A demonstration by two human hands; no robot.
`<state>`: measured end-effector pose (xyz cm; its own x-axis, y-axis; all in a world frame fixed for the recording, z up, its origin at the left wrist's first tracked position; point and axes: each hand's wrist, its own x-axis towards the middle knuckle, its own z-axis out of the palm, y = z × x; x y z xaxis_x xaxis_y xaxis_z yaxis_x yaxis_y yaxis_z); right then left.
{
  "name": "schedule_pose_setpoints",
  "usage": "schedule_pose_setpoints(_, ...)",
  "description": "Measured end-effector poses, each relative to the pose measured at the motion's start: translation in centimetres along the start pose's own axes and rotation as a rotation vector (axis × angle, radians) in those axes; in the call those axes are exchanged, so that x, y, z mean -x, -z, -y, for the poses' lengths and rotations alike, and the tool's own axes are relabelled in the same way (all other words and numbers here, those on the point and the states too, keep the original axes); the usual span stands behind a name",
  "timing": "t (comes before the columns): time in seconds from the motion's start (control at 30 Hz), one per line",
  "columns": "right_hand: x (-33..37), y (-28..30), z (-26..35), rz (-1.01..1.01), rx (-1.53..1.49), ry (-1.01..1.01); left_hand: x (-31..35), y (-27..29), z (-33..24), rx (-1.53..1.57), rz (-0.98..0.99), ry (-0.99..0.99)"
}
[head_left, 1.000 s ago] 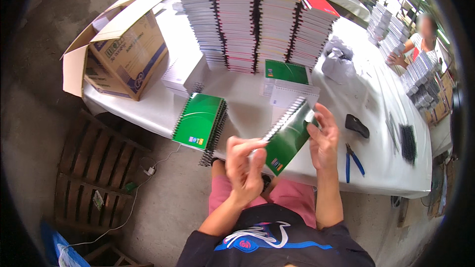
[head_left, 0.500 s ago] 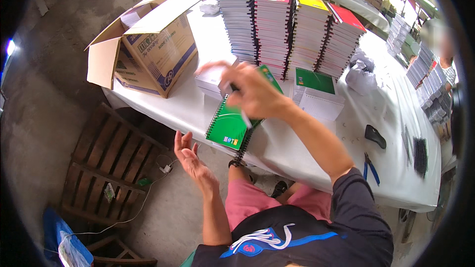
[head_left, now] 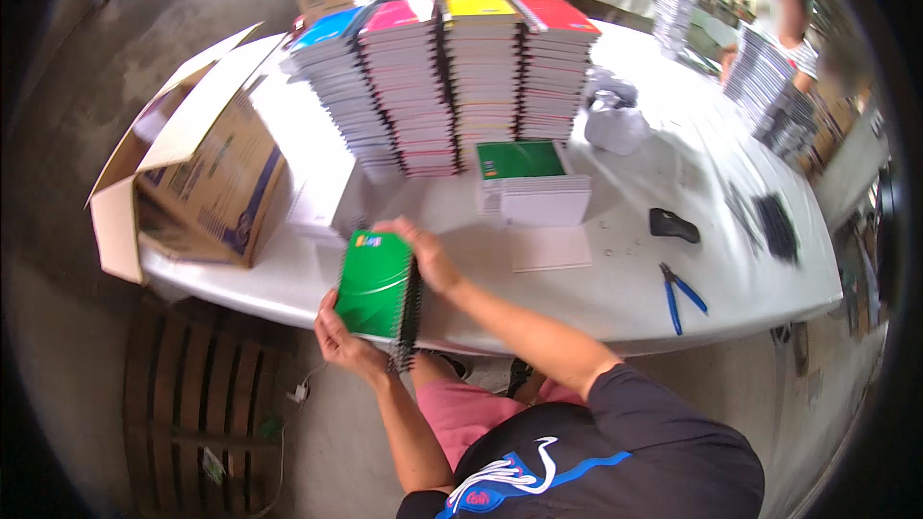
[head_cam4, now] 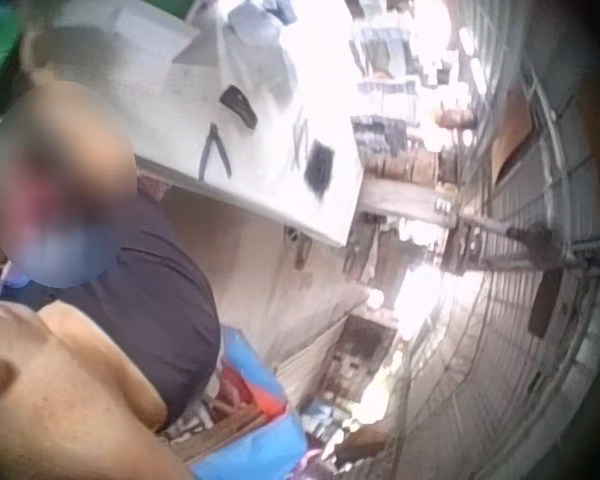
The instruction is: The person inserts a metal spiral coil into the punched holes of several notebook covers and stacks of paper by hand, then uses pliers to cut and crimp the ends of the wire to secure the binding.
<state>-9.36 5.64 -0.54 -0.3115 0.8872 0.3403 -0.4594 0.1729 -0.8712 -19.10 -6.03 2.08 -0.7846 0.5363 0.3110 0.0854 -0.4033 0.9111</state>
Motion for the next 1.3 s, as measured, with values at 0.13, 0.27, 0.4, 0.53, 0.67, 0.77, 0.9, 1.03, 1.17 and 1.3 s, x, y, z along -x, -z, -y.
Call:
schedule_pose_setpoints(0.13, 1.5, -2.1, 0.7, -0.128, -0.009, -0.066, -0.2, 0.6, 0.0, -0.027, -0.039, -0.023)
schedule_pose_setpoints(0.27, 1.1, -1.5, 0.4, -0.102, 0.125, 0.057, -0.4, -0.3, 0.2, 0.284, -0.148, 0.086)
schedule_pose_setpoints(0.4, 1.0, -2.2, -0.6, -0.071, 0.148, 0.025, -1.1, 1.4, 3.8, 0.169, -0.132, 0.063)
schedule_pose_setpoints(0.53, 1.0, -1.9, 1.5, -0.098, 0.125, -0.1, -1.2, 2.5, 5.3, -0.05, -0.182, 0.079)
schedule_pose_setpoints(0.67, 1.2, -4.6, 1.4, -0.141, -0.096, 0.032, -7.2, 11.6, 15.5, -0.04, -0.24, -0.121)
schedule_pose_setpoints(0.77, 0.8, -1.3, 1.2, -0.074, -0.021, -0.037, -3.9, 7.1, 14.6, 0.499, -0.011, 0.089)
schedule_pose_setpoints(0.9, 1.0, -2.4, 1.9, -0.086, 0.005, -0.024, -4.5, 9.9, 16.4, -0.019, -0.023, -0.362)
schedule_pose_setpoints(1.03, 1.0, -2.2, 1.4, -0.011, -0.026, -0.077, -3.2, 7.4, 11.8, 0.189, -0.078, -0.072)
schedule_pose_setpoints(1.17, 1.1, -2.1, 0.9, -0.039, -0.014, -0.002, -1.1, 2.3, 5.1, 0.466, -0.06, 0.175)
schedule_pose_setpoints(1.3, 0.9, -1.3, 2.8, -0.285, 0.308, 0.329, -1.5, 3.1, 1.2, -0.025, -0.277, -0.223)
